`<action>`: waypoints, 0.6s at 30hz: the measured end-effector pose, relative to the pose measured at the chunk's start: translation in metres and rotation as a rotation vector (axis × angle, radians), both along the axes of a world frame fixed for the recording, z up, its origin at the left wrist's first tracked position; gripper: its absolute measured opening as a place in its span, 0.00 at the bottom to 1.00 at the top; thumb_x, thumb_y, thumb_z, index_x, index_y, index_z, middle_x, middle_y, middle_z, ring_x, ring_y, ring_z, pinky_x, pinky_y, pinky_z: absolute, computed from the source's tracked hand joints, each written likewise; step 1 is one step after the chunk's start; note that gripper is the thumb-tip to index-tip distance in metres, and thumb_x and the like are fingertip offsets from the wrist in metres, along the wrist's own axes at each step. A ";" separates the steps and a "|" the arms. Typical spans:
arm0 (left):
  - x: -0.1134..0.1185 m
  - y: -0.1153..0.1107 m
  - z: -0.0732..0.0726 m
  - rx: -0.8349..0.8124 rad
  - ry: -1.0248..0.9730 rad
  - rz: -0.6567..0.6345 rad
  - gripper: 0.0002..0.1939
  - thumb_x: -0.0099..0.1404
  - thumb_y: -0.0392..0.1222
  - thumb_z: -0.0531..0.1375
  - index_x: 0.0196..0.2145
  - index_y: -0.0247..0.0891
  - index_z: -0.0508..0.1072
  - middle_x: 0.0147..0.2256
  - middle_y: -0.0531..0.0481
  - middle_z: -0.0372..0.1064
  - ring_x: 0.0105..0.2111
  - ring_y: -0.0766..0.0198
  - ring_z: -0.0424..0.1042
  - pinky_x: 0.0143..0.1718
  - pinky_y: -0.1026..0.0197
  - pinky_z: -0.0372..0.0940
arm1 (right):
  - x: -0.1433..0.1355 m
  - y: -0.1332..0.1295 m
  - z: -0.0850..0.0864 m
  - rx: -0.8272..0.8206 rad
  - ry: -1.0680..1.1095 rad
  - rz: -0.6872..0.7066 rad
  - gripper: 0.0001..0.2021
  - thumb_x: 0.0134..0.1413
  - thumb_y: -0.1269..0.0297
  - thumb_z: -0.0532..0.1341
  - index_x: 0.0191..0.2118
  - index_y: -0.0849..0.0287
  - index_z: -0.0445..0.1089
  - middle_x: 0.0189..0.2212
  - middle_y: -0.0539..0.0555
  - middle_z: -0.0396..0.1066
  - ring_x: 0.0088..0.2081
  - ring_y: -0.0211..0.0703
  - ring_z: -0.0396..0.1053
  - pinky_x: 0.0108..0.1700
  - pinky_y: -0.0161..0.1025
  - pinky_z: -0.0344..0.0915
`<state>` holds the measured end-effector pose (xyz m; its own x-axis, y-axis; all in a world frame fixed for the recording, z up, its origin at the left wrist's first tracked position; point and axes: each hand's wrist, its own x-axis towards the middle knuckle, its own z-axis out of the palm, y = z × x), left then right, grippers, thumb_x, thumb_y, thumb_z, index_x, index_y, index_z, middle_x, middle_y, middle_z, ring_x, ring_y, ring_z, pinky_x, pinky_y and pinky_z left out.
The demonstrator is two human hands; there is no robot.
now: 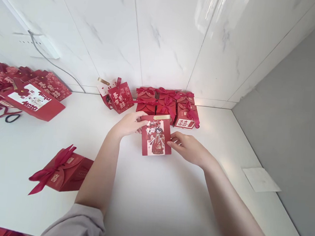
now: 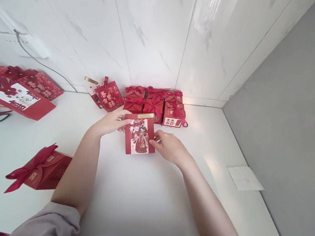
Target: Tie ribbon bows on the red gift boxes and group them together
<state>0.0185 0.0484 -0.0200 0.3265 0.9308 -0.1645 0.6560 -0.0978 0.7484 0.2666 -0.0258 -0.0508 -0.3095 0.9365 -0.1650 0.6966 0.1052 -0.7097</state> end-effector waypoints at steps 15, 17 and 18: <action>0.011 -0.016 0.007 -0.186 -0.079 -0.175 0.62 0.48 0.53 0.71 0.69 0.51 0.37 0.61 0.39 0.60 0.55 0.44 0.68 0.51 0.48 0.66 | -0.008 -0.018 0.029 0.160 0.374 0.238 0.15 0.63 0.65 0.56 0.53 0.48 0.70 0.52 0.50 0.72 0.50 0.45 0.70 0.54 0.48 0.66; 0.006 -0.012 0.006 -0.211 -0.154 -0.140 0.60 0.51 0.49 0.69 0.69 0.53 0.33 0.61 0.41 0.59 0.56 0.47 0.67 0.54 0.47 0.64 | -0.008 -0.020 0.032 0.146 0.451 0.207 0.11 0.63 0.62 0.56 0.47 0.51 0.72 0.49 0.51 0.74 0.49 0.45 0.71 0.52 0.47 0.67; 0.004 -0.010 0.005 -0.209 -0.221 -0.119 0.57 0.53 0.47 0.67 0.69 0.54 0.34 0.62 0.42 0.58 0.57 0.49 0.66 0.55 0.48 0.63 | -0.008 -0.021 0.034 0.140 0.502 0.189 0.10 0.63 0.61 0.56 0.45 0.52 0.73 0.46 0.52 0.75 0.47 0.45 0.72 0.51 0.46 0.68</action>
